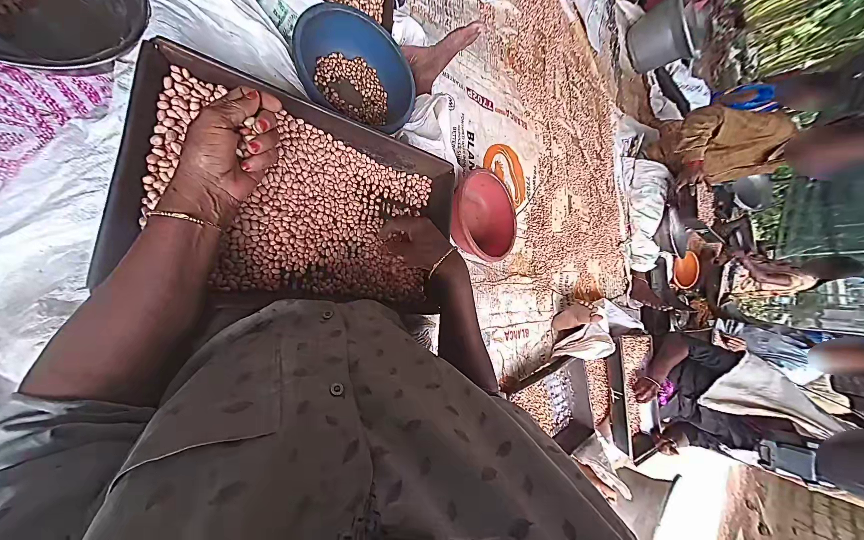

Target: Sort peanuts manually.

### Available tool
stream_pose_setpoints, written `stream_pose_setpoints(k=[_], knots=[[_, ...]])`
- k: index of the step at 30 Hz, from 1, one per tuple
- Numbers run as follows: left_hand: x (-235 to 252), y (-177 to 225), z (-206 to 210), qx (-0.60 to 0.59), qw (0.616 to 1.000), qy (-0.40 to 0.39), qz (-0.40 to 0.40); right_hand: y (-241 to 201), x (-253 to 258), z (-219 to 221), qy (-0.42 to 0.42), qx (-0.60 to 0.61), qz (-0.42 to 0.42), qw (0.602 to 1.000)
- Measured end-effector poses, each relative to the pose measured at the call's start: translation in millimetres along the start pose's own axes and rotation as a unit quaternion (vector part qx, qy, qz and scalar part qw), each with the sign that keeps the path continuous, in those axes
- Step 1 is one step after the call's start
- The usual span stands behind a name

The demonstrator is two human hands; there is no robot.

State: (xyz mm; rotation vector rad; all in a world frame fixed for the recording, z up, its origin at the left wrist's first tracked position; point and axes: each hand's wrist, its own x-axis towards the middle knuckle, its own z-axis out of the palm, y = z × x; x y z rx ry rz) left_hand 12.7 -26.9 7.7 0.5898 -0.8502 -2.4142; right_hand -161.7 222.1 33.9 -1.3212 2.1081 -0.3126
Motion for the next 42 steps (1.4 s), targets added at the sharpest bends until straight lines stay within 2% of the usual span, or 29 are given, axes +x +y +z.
stream_pose_setpoints(k=[5, 7, 8, 10, 14, 16, 19, 21, 25, 29, 33, 36, 39, 42], knots=[[0, -1, -3, 0.009, 1.000, 0.010, -0.005, -39, 34, 43, 0.129, 0.027, -0.166, 0.977], [1, -1, -5, 0.009, 1.000, 0.015, -0.002, -52, 46, 72, 0.127, -0.002, -0.237, 0.963], [0, -1, -5, 0.011, 1.000, 0.017, -0.001, -57, 47, 82, 0.099, -0.042, -0.246, 0.963], [0, 0, -3, 0.013, 1.000, 0.017, -0.002, -56, 43, 90, 0.052, -0.108, -0.223, 0.967], [0, 0, -3, 0.005, 1.000, 0.010, -0.012, -14, 27, 63, 0.095, -0.145, -0.134, 0.976], [0, 0, -2, -0.002, 1.000, -0.002, -0.006, -8, 7, 39, 0.089, -0.122, -0.058, 0.987], [1, 0, -2, -0.003, 1.000, -0.010, -0.003, 1, -4, 11, -0.026, -0.069, 0.016, 0.997], [1, -1, -2, 0.004, 1.000, -0.012, -0.007, -8, -3, 6, -0.032, -0.023, -0.022, 0.999], [2, -3, -2, 0.011, 1.000, -0.010, -0.016, -40, 36, 28, 0.102, -0.027, -0.130, 0.986], [1, -3, -5, 0.025, 0.999, 0.000, -0.027, -68, 65, 66, 0.132, -0.147, -0.080, 0.977], [2, -3, -1, 0.048, 0.998, -0.003, -0.041, -66, 74, 82, 0.162, -0.174, -0.077, 0.968], [2, -5, 1, 0.084, 0.994, -0.009, -0.068, -53, 71, 75, 0.220, -0.110, -0.072, 0.967], [-1, -10, 5, 0.163, 0.979, -0.024, -0.121, -47, 62, 54, 0.284, 0.063, -0.085, 0.953], [-2, -20, 7, 0.211, 0.956, -0.074, -0.189, -57, 50, 27, 0.244, 0.260, -0.183, 0.916]])
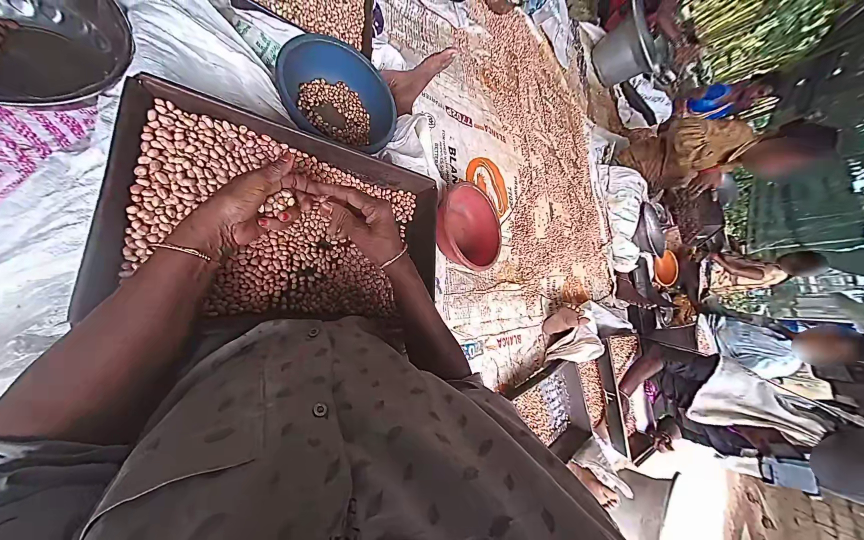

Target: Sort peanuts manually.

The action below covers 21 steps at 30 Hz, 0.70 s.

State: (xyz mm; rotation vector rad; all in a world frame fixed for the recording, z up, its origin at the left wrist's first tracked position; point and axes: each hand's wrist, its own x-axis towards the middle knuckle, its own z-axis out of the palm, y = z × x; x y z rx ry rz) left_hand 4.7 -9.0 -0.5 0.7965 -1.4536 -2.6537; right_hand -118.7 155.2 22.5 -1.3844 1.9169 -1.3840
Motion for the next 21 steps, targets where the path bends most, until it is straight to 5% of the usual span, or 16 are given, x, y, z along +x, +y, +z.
stream_pose_setpoints(k=[2, 5, 8, 11, 14, 17, 19, 21], knots=[[1, -2, 5, 0.001, 0.998, -0.059, -0.030, 1, 12, -17, 0.022, -0.024, -0.024, 0.999], [2, -4, 8, -0.049, 0.994, -0.094, -0.030, 30, 29, -42, 0.045, -0.250, 0.030, 0.967], [2, 3, 0, -0.091, 0.995, -0.041, 0.004, 55, 30, -37, -0.024, -0.398, 0.135, 0.907], [1, 9, -9, -0.131, 0.991, 0.015, 0.036, 66, 27, -26, -0.012, -0.435, 0.125, 0.892], [-1, 10, -5, -0.126, 0.989, 0.050, 0.052, 69, 25, -26, 0.005, -0.421, 0.106, 0.901], [0, 9, -1, -0.057, 0.996, 0.056, 0.035, 55, 24, -27, 0.078, -0.274, 0.029, 0.958], [1, 6, 1, -0.013, 0.999, 0.050, 0.006, 29, 25, -21, 0.047, -0.125, -0.016, 0.991], [4, 3, 2, -0.013, 1.000, 0.021, -0.019, 15, 31, -13, 0.013, -0.102, -0.033, 0.994]])
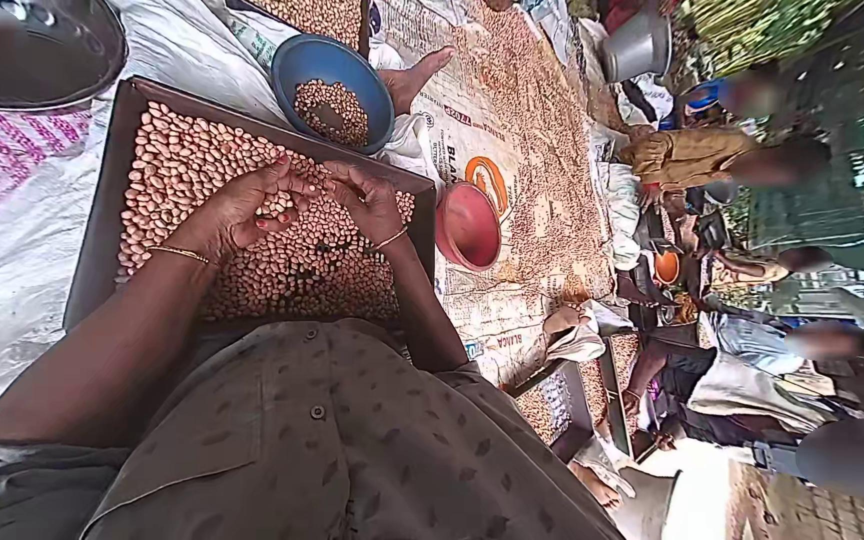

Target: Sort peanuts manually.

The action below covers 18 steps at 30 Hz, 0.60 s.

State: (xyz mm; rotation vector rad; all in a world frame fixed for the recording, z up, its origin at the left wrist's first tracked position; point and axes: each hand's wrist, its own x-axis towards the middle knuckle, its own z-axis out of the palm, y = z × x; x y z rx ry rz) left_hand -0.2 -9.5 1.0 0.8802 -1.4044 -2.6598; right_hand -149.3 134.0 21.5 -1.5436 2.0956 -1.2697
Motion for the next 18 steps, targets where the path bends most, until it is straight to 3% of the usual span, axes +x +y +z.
stream_pose_setpoints(k=[3, 6, 11, 18], knots=[[0, 0, 2, -0.065, 0.998, -0.014, -0.010, 17, 14, 9, -0.035, -0.174, 0.057, 0.982], [-4, 7, -3, -0.112, 0.993, 0.033, 0.027, 28, 14, 26, -0.094, -0.298, 0.135, 0.940], [-4, 11, -13, -0.162, 0.979, 0.074, 0.097, 21, 10, 37, -0.091, -0.326, 0.155, 0.928], [-2, 6, -11, -0.114, 0.988, 0.054, 0.085, 23, 10, 39, -0.082, -0.364, 0.158, 0.914]])
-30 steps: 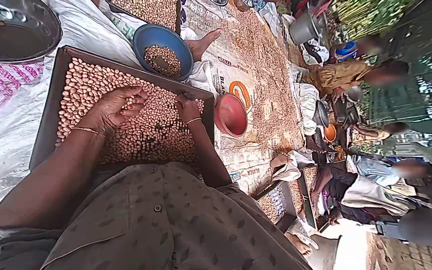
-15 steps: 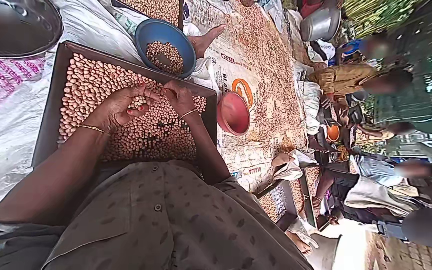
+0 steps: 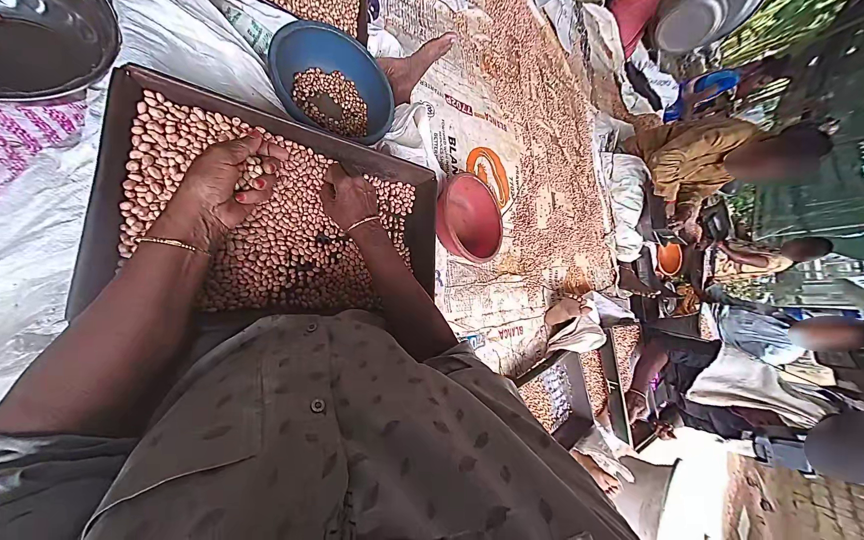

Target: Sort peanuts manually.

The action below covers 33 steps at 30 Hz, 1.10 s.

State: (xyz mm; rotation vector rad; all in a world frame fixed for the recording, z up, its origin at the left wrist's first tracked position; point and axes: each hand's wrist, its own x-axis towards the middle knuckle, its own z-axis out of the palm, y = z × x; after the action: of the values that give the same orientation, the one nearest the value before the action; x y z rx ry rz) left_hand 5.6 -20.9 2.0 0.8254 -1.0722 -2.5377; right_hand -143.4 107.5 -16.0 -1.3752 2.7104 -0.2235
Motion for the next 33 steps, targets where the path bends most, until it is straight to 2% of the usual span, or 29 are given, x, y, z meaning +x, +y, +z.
stream_pose_setpoints(k=[2, 4, 6, 7, 9, 11, 13, 18, 23, 26, 28, 30, 31, 33], knots=[[-2, -2, 3, 0.057, 0.998, -0.001, -0.021, 10, -3, -8, 0.048, 0.108, 0.000, 0.993], [-3, -4, 8, 0.119, 0.992, -0.011, -0.049, 12, -14, -28, 0.110, 0.269, -0.060, 0.955], [-6, -9, 12, 0.135, 0.987, -0.042, -0.082, 10, -30, -43, 0.078, 0.367, -0.113, 0.920], [-5, -11, 13, 0.130, 0.985, -0.062, -0.097, 11, -38, -46, 0.063, 0.366, -0.120, 0.920], [-3, -12, 16, 0.101, 0.985, -0.095, -0.106, 19, -50, -45, 0.028, 0.280, -0.096, 0.955], [-4, -11, 18, 0.086, 0.987, -0.088, -0.106, 22, -62, -41, -0.086, 0.131, -0.030, 0.987], [-4, -9, 17, 0.081, 0.990, -0.070, -0.092, 12, -74, -30, -0.180, 0.032, 0.027, 0.983], [-4, -7, 15, 0.076, 0.995, -0.021, -0.054, -7, -92, -16, -0.153, -0.042, 0.053, 0.986], [-1, -12, 15, 0.104, 0.992, -0.042, -0.056, -5, -90, -14, -0.132, -0.016, 0.093, 0.987], [2, -15, 13, 0.155, 0.984, -0.047, -0.068, 15, -88, -14, -0.037, 0.136, 0.071, 0.987], [-2, -17, 16, 0.197, 0.975, -0.066, -0.085, 23, -87, -29, 0.044, 0.317, 0.002, 0.948], [-5, -21, 19, 0.226, 0.963, -0.106, -0.105, 23, -91, -49, 0.048, 0.462, -0.052, 0.884], [-6, -21, 20, 0.224, 0.961, -0.119, -0.113, 24, -92, -58, 0.039, 0.488, -0.059, 0.870], [-6, -23, 22, 0.196, 0.963, -0.150, -0.109, 32, -98, -64, 0.007, 0.483, -0.055, 0.874]])
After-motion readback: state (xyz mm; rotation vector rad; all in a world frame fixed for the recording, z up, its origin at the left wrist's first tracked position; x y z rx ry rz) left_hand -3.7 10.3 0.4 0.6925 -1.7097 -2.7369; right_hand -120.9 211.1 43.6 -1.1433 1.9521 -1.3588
